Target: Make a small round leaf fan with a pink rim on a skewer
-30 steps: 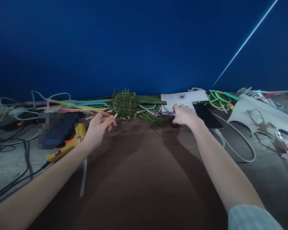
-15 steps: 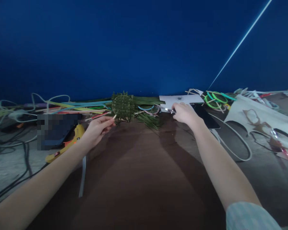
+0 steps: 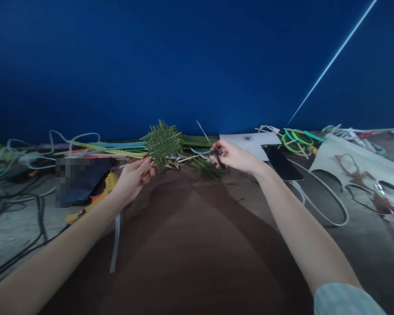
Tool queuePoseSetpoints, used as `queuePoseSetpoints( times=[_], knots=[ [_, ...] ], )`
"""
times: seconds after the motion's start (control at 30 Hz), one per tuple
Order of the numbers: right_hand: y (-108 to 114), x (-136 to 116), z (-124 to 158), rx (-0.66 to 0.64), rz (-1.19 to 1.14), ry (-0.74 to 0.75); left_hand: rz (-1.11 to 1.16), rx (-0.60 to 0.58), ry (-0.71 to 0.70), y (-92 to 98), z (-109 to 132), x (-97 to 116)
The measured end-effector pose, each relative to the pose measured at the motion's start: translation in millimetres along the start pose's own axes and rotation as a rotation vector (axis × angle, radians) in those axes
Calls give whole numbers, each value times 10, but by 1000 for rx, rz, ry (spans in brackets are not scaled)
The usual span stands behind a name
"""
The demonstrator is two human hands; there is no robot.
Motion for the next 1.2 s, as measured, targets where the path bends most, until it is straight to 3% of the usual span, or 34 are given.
queuePoseSetpoints(
  times=[0.2, 0.5, 0.77, 1.2],
  knots=[
    [-284, -207, 124, -175, -144, 46, 47, -78, 43, -67, 35, 12],
    [-470, -295, 128, -234, -132, 186, 26, -184, 69, -141, 67, -5],
    [-473, -423, 163, -143, -58, 272, -42, -251, 111, -212, 145, -46],
    [-511, -310, 106, -70, -143, 281, -65, -279, 97, -205, 108, -117]
  ],
)
Point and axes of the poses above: each hand's wrist, its own z-axis away from the middle knuckle, its own y-axis out of the back of the hand, x = y × z, the point moved 8 cm from there along -z, towards the middle knuckle, and after that the axes turned 11 degrees about x, right-handed, at the moved point
